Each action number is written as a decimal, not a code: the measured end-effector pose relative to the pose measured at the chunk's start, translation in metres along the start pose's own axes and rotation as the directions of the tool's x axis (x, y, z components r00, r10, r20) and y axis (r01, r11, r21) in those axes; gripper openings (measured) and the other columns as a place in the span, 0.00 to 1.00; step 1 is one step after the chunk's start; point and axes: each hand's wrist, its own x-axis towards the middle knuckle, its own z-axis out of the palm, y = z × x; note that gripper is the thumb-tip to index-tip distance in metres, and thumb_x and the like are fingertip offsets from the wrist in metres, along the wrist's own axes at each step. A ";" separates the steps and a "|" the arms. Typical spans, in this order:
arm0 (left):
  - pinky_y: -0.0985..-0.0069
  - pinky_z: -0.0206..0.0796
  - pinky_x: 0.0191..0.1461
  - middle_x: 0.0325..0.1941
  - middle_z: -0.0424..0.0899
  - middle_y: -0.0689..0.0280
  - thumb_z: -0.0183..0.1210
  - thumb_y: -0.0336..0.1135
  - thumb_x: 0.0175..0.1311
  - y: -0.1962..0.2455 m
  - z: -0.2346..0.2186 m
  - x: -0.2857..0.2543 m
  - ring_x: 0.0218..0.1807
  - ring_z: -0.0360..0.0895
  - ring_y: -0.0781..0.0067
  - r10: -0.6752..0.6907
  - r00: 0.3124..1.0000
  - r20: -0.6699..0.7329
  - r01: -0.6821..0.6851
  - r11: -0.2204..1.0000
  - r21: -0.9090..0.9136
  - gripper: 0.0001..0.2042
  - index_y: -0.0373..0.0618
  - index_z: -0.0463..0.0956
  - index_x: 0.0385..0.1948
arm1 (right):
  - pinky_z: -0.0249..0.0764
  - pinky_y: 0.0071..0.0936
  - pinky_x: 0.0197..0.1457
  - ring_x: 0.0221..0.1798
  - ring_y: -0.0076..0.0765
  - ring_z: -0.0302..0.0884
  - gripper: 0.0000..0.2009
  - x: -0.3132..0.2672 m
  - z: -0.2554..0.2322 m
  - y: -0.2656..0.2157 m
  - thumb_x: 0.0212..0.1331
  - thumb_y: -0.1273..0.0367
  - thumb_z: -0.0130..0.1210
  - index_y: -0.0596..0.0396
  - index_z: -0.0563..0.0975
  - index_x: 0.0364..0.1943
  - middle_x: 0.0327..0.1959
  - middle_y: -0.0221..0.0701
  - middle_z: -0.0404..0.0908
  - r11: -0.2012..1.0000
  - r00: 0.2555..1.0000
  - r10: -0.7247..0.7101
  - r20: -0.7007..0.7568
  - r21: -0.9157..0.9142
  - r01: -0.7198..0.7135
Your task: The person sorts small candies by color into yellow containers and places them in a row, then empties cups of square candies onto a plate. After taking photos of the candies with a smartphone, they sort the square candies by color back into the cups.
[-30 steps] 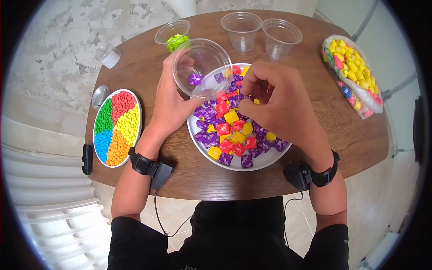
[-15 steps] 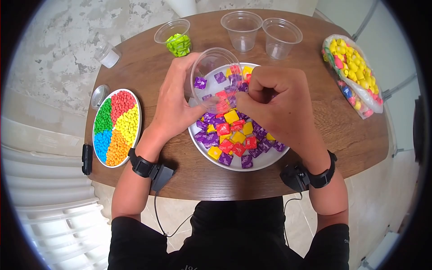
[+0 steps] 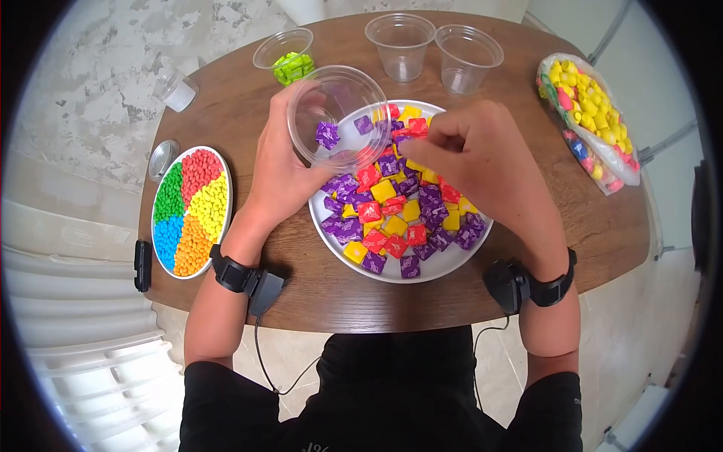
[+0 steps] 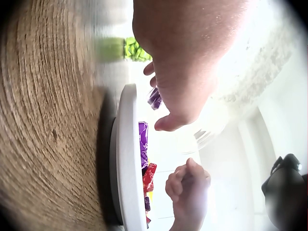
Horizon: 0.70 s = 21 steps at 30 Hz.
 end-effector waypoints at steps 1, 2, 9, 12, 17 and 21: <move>0.62 0.73 0.67 0.64 0.79 0.58 0.83 0.35 0.45 0.000 0.001 0.000 0.63 0.79 0.60 0.006 1.000 -0.011 -0.007 1.000 -0.011 0.46 0.44 0.65 0.70 | 0.63 0.30 0.25 0.19 0.26 0.69 0.14 -0.001 -0.002 0.000 0.59 0.66 0.71 0.66 0.84 0.28 0.16 0.34 0.77 1.000 1.000 0.000 0.001 0.000 0.000; 0.62 0.73 0.67 0.63 0.80 0.58 0.82 0.35 0.46 0.000 0.001 0.000 0.63 0.79 0.60 0.013 1.000 -0.022 -0.013 1.000 -0.023 0.46 0.43 0.65 0.70 | 0.65 0.32 0.26 0.20 0.30 0.72 0.15 -0.003 -0.003 -0.001 0.56 0.64 0.72 0.64 0.83 0.26 0.16 0.35 0.78 0.999 0.994 0.034 0.102 -0.021 -0.032; 0.61 0.72 0.68 0.62 0.80 0.56 0.79 0.30 0.45 -0.009 -0.001 0.000 0.62 0.80 0.60 0.008 0.999 -0.053 -0.014 0.994 -0.111 0.47 0.44 0.62 0.72 | 0.73 0.38 0.34 0.26 0.44 0.79 0.15 -0.021 0.010 0.012 0.46 0.63 0.73 0.55 0.76 0.21 0.20 0.35 0.79 0.971 0.974 -0.098 0.203 -0.195 0.139; 0.61 0.72 0.68 0.60 0.80 0.56 0.78 0.28 0.44 -0.006 -0.001 0.000 0.62 0.80 0.60 0.003 1.000 -0.021 -0.005 0.997 -0.080 0.49 0.45 0.60 0.74 | 0.73 0.40 0.33 0.25 0.45 0.77 0.14 -0.021 0.009 0.012 0.47 0.65 0.71 0.56 0.75 0.22 0.20 0.36 0.78 0.973 0.967 -0.110 0.228 -0.172 0.151; 0.64 0.71 0.66 0.60 0.76 0.58 0.80 0.31 0.47 -0.003 -0.001 0.000 0.61 0.77 0.65 0.009 1.000 0.007 -0.008 0.999 -0.031 0.50 0.44 0.59 0.76 | 0.64 0.36 0.28 0.22 0.37 0.67 0.17 -0.013 0.001 -0.002 0.47 0.73 0.68 0.60 0.67 0.19 0.18 0.36 0.70 0.997 0.988 -0.067 0.139 -0.021 0.071; 0.62 0.73 0.67 0.58 0.78 0.58 0.80 0.32 0.46 0.002 -0.001 0.000 0.61 0.79 0.61 0.024 1.000 0.002 -0.024 1.000 0.020 0.48 0.46 0.63 0.73 | 0.64 0.38 0.25 0.19 0.46 0.67 0.16 -0.006 0.003 -0.004 0.46 0.74 0.69 0.66 0.70 0.17 0.16 0.44 0.69 0.987 0.989 -0.139 -0.054 0.069 0.143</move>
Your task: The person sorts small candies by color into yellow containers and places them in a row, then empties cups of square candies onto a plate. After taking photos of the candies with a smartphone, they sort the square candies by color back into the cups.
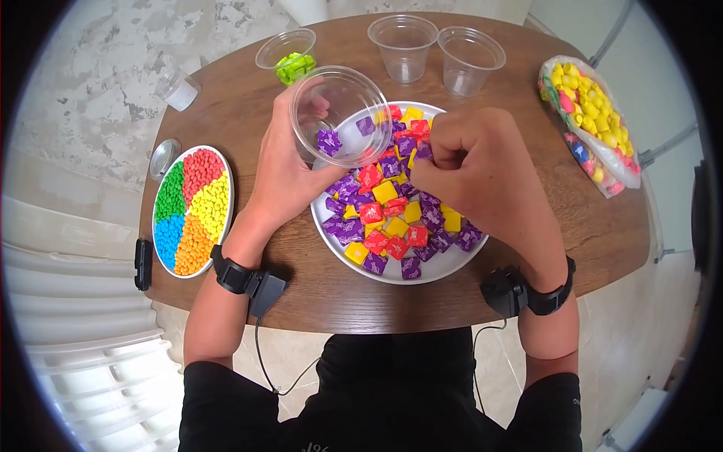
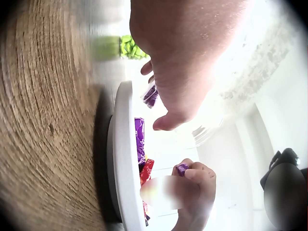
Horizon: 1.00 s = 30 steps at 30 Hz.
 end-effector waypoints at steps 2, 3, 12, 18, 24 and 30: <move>0.64 0.72 0.65 0.60 0.77 0.59 0.82 0.33 0.46 0.001 0.001 0.000 0.60 0.78 0.65 0.017 1.000 0.009 -0.017 1.000 -0.016 0.50 0.44 0.62 0.74 | 0.63 0.38 0.25 0.19 0.44 0.66 0.16 0.001 0.006 -0.001 0.45 0.74 0.69 0.66 0.69 0.17 0.16 0.43 0.69 0.997 0.995 -0.054 -0.079 0.047 0.058; 0.64 0.72 0.65 0.60 0.77 0.59 0.82 0.33 0.46 0.003 0.001 0.001 0.60 0.78 0.65 0.018 1.000 0.010 -0.018 1.000 -0.017 0.50 0.44 0.62 0.74 | 0.62 0.37 0.25 0.19 0.42 0.66 0.17 0.002 0.008 -0.001 0.45 0.75 0.70 0.65 0.69 0.17 0.16 0.41 0.69 0.989 0.982 -0.102 -0.160 0.090 0.117; 0.65 0.72 0.65 0.62 0.77 0.59 0.82 0.33 0.45 0.009 0.002 -0.001 0.61 0.78 0.65 0.031 0.999 0.044 -0.030 0.999 -0.025 0.49 0.44 0.64 0.73 | 0.68 0.34 0.28 0.22 0.41 0.74 0.09 0.007 0.026 -0.003 0.51 0.73 0.69 0.63 0.79 0.23 0.19 0.38 0.73 0.939 0.941 -0.233 -0.246 0.196 0.283; 0.65 0.72 0.65 0.61 0.77 0.60 0.82 0.33 0.45 0.006 0.000 0.000 0.60 0.78 0.66 0.025 0.999 0.025 -0.024 0.999 -0.030 0.49 0.44 0.64 0.73 | 0.77 0.38 0.36 0.28 0.45 0.82 0.06 0.005 0.016 0.001 0.55 0.71 0.67 0.60 0.85 0.31 0.26 0.40 0.83 0.983 0.976 -0.098 -0.196 0.134 0.126; 0.66 0.72 0.65 0.60 0.77 0.59 0.83 0.33 0.45 0.001 0.000 0.001 0.59 0.78 0.66 0.028 0.999 0.014 -0.028 0.999 -0.026 0.50 0.44 0.63 0.74 | 0.79 0.46 0.47 0.39 0.52 0.85 0.06 -0.004 0.013 0.007 0.52 0.73 0.64 0.58 0.86 0.34 0.33 0.43 0.86 0.985 0.986 0.019 0.165 -0.172 0.010; 0.65 0.72 0.65 0.59 0.76 0.59 0.82 0.31 0.46 -0.002 0.000 0.000 0.60 0.77 0.66 -0.007 1.000 0.016 0.008 0.999 -0.031 0.50 0.44 0.61 0.74 | 0.78 0.45 0.50 0.43 0.51 0.85 0.07 -0.008 0.017 0.015 0.50 0.72 0.64 0.57 0.85 0.34 0.36 0.42 0.86 0.977 0.962 0.017 0.273 -0.207 0.041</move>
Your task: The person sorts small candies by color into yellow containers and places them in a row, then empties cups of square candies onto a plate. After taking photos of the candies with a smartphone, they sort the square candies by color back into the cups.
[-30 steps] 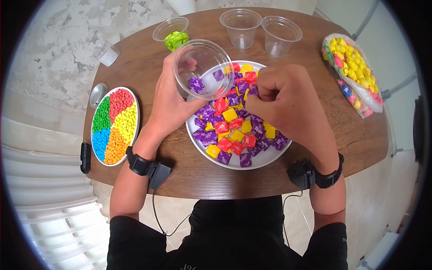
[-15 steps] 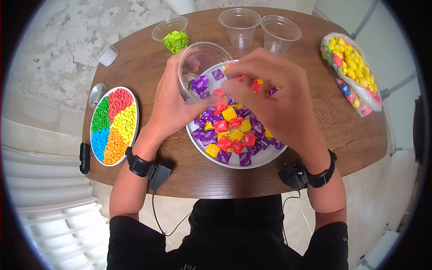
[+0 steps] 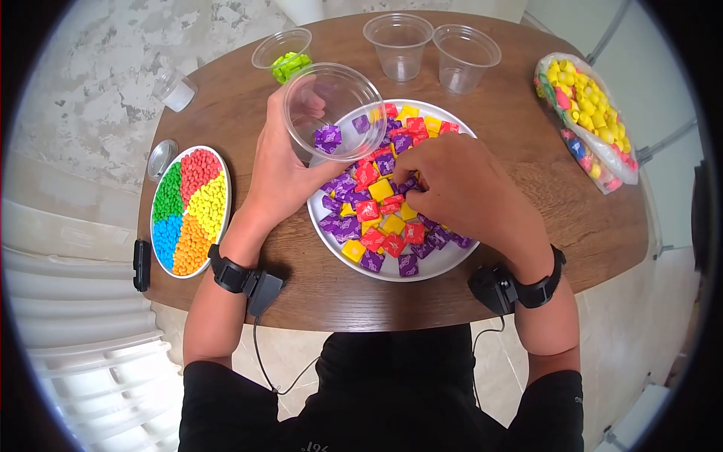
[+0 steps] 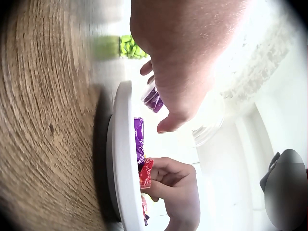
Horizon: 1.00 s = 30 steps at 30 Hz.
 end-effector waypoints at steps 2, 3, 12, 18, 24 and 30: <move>0.65 0.72 0.66 0.59 0.76 0.59 0.82 0.31 0.46 0.001 0.000 0.000 0.61 0.77 0.66 -0.014 1.000 0.005 0.014 1.000 -0.001 0.49 0.44 0.61 0.74 | 0.78 0.45 0.49 0.42 0.51 0.84 0.07 0.001 -0.002 -0.001 0.50 0.72 0.65 0.57 0.84 0.34 0.36 0.41 0.86 1.000 1.000 0.006 -0.003 -0.015 -0.006; 0.65 0.72 0.66 0.59 0.76 0.59 0.82 0.31 0.46 0.001 0.000 0.000 0.61 0.77 0.66 -0.014 1.000 0.005 0.014 1.000 -0.001 0.49 0.44 0.61 0.74 | 0.78 0.45 0.48 0.41 0.51 0.84 0.07 0.001 -0.002 -0.002 0.50 0.71 0.65 0.58 0.84 0.33 0.36 0.41 0.86 0.999 1.000 0.012 -0.004 -0.030 -0.012; 0.65 0.73 0.65 0.59 0.77 0.59 0.83 0.34 0.46 0.006 0.001 0.000 0.60 0.78 0.66 0.006 1.000 -0.002 -0.005 1.000 0.026 0.49 0.44 0.62 0.74 | 0.73 0.33 0.31 0.24 0.37 0.77 0.09 0.010 -0.010 -0.016 0.48 0.74 0.69 0.61 0.78 0.29 0.21 0.35 0.79 0.924 0.905 0.076 -0.420 0.370 0.094; 0.65 0.74 0.65 0.60 0.80 0.59 0.83 0.34 0.44 0.012 0.002 0.001 0.59 0.80 0.62 0.090 0.996 -0.024 -0.088 0.993 0.077 0.46 0.45 0.67 0.70 | 0.67 0.25 0.27 0.22 0.24 0.72 0.08 0.014 0.002 -0.015 0.49 0.76 0.67 0.59 0.76 0.28 0.19 0.31 0.76 0.830 0.871 0.149 -0.469 0.538 0.147; 0.64 0.74 0.65 0.60 0.80 0.59 0.81 0.29 0.45 0.016 0.001 0.001 0.60 0.81 0.59 0.124 0.992 0.015 -0.124 0.988 0.090 0.42 0.46 0.71 0.68 | 0.66 0.12 0.32 0.30 0.08 0.73 0.07 0.009 -0.003 -0.017 0.58 0.80 0.66 0.59 0.77 0.31 0.27 0.21 0.81 0.853 0.927 0.145 -0.345 0.519 0.060; 0.64 0.74 0.65 0.61 0.80 0.59 0.81 0.28 0.45 0.016 0.000 0.001 0.61 0.81 0.59 0.129 0.991 0.021 -0.131 0.987 0.089 0.43 0.46 0.71 0.69 | 0.77 0.27 0.34 0.30 0.33 0.87 0.05 0.016 0.005 -0.019 0.59 0.73 0.66 0.61 0.83 0.35 0.25 0.36 0.85 0.882 0.831 -0.036 -0.555 0.373 0.287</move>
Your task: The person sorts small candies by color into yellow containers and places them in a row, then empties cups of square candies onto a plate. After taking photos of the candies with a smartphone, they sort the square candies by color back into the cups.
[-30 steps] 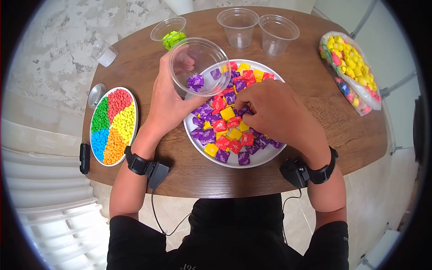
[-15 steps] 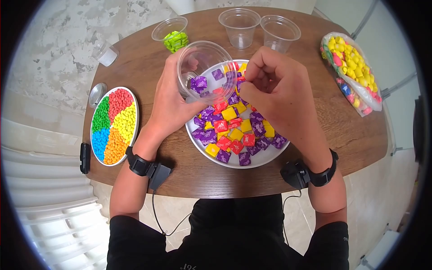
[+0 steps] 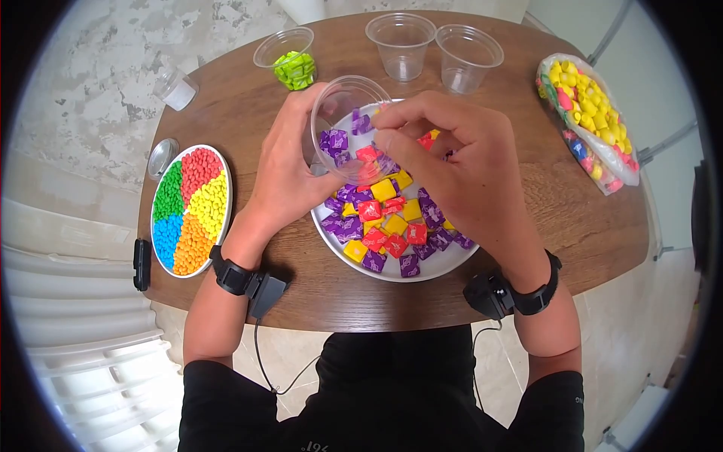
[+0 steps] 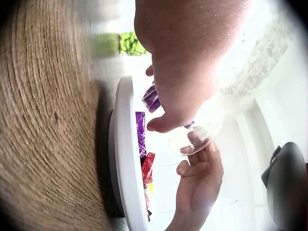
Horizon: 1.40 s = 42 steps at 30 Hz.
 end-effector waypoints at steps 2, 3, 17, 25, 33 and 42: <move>0.64 0.74 0.66 0.61 0.80 0.59 0.82 0.30 0.44 -0.001 0.000 0.000 0.61 0.81 0.60 -0.024 1.000 -0.014 0.024 1.000 -0.014 0.45 0.46 0.69 0.70 | 0.77 0.27 0.33 0.30 0.34 0.87 0.05 0.000 0.000 0.003 0.60 0.73 0.66 0.61 0.84 0.35 0.25 0.37 0.85 1.000 0.999 0.022 -0.049 0.016 -0.021; 0.64 0.74 0.66 0.61 0.80 0.59 0.82 0.30 0.44 -0.003 0.000 -0.001 0.61 0.81 0.60 -0.024 1.000 -0.015 0.024 1.000 -0.013 0.45 0.46 0.69 0.70 | 0.77 0.27 0.33 0.29 0.35 0.86 0.05 0.001 -0.001 0.004 0.60 0.72 0.66 0.60 0.84 0.35 0.26 0.37 0.85 0.999 0.994 0.044 -0.099 0.033 -0.041; 0.65 0.73 0.63 0.55 0.80 0.57 0.83 0.38 0.47 -0.018 0.000 -0.001 0.56 0.80 0.65 -0.178 0.980 -0.093 0.163 0.975 -0.152 0.49 0.41 0.63 0.72 | 0.77 0.44 0.56 0.53 0.48 0.80 0.12 -0.015 -0.001 0.032 0.54 0.69 0.68 0.53 0.88 0.42 0.43 0.39 0.79 0.887 0.960 0.105 0.259 -0.461 0.028; 0.67 0.74 0.60 0.50 0.80 0.59 0.83 0.40 0.45 -0.022 0.000 -0.004 0.50 0.79 0.67 -0.196 0.979 -0.063 0.179 0.963 -0.203 0.48 0.41 0.64 0.71 | 0.77 0.41 0.57 0.53 0.46 0.79 0.15 -0.016 -0.002 0.034 0.51 0.69 0.68 0.54 0.89 0.45 0.45 0.39 0.80 0.880 0.947 0.110 0.300 -0.472 0.048; 0.66 0.73 0.65 0.54 0.83 0.58 0.82 0.35 0.45 -0.014 -0.003 0.000 0.55 0.82 0.65 -0.092 0.993 -0.070 0.087 0.994 -0.068 0.46 0.43 0.66 0.70 | 0.78 0.38 0.37 0.29 0.41 0.82 0.08 0.000 -0.007 0.021 0.53 0.69 0.69 0.58 0.86 0.33 0.24 0.36 0.83 0.946 0.990 0.130 0.052 -0.306 -0.108; 0.63 0.71 0.71 0.63 0.83 0.59 0.83 0.33 0.41 -0.004 -0.009 0.004 0.65 0.77 0.59 0.005 1.000 -0.018 -0.004 0.997 0.081 0.42 0.43 0.75 0.66 | 0.77 0.25 0.31 0.26 0.30 0.83 0.07 -0.001 -0.002 0.005 0.50 0.76 0.69 0.61 0.83 0.32 0.23 0.34 0.85 0.987 0.987 0.159 0.001 -0.019 -0.159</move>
